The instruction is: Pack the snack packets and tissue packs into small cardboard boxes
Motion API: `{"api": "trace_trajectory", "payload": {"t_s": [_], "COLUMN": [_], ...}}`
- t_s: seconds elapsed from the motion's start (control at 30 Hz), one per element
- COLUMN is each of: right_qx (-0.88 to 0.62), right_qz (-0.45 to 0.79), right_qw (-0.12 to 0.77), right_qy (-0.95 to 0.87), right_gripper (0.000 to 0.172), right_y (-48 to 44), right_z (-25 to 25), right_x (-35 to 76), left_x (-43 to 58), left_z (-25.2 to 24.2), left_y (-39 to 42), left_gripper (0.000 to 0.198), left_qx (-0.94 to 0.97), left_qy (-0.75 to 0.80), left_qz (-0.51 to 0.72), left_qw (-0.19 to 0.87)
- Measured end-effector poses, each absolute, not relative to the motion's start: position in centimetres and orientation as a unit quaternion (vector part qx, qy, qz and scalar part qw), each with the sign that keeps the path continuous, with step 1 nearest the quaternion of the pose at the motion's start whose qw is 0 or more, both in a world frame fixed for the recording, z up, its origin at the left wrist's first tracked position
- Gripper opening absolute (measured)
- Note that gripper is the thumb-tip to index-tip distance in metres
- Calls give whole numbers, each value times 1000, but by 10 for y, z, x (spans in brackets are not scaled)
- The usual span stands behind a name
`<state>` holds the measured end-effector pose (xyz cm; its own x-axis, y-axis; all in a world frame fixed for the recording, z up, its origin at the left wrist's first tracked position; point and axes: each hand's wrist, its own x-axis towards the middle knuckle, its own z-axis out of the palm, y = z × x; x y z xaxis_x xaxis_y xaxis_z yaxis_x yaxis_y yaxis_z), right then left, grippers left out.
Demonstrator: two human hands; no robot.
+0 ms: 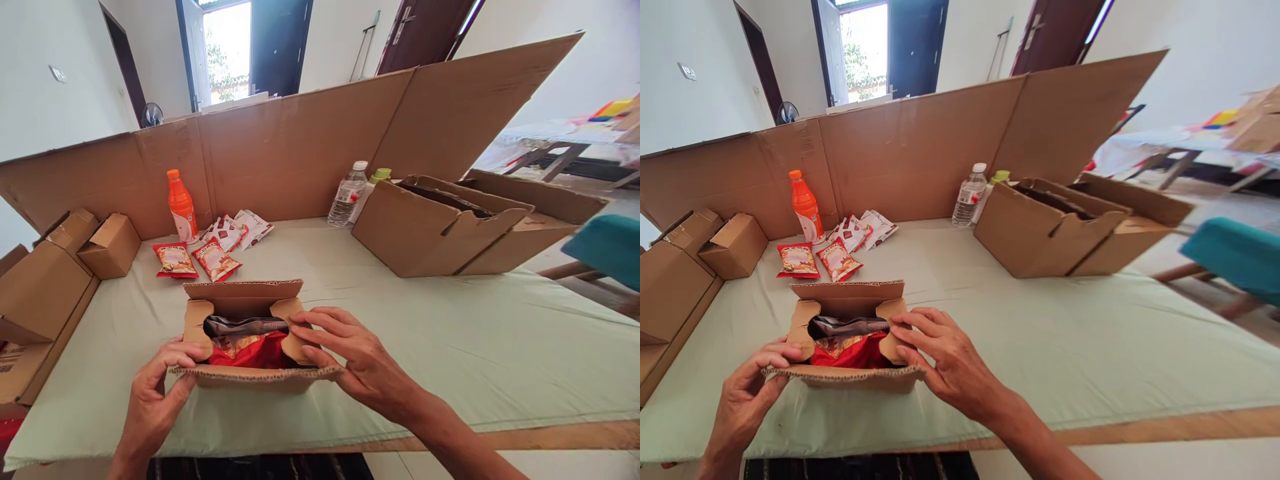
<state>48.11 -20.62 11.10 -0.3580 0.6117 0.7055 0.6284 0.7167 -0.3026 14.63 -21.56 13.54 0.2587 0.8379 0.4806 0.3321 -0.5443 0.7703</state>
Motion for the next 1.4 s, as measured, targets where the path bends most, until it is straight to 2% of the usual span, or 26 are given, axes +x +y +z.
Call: {"api": "trace_trajectory", "payload": {"t_s": [0.1,0.2,0.27,0.33,0.4,0.5,0.67,0.83,1.0,1.1,1.27,1.4], "right_qx": [-374,-443,-484,-484,-446,-376,-352,-386,-403,-392,-374,-390], "right_qz": [29,42,22,23,49,67,57,11,-38,-39,-53,-42], "right_qw": [427,487,512,495,448,394,387,384,386,373,354,349], "right_qy": [-823,-751,-709,-722,-774,-836,-850,-838,-829,-840,-855,-851], "right_gripper": [35,30,39,53,52,44,60,57,60,57,57,51], "right_y": [-203,-195,-188,-182,-180,-185,-201,-210,-219,-216,-177,-118], "right_z": [118,125,127,126,122,110,93,83,74,72,68,64], "right_x": [486,489,488,486,484,482,484,481,481,486,473,417], "left_x": [160,173,177,177,173,164,156,155,150,146,135,126], "left_z": [136,134,130,126,123,122,122,120,121,119,104,91], "left_y": [-208,-198,-194,-193,-194,-196,-185,-170,-185,-205,-241,-260], "left_gripper": [6,31,41,42,45,51,39,35,37,44,64,56], "left_qx": [704,693,703,713,719,731,780,788,803,821,830,778], "left_qy": [478,525,532,532,534,531,472,432,429,434,442,519], "left_qz": [493,483,465,452,441,419,373,366,337,322,340,339], "left_qw": [183,108,85,70,63,83,174,241,239,187,27,-97]}}
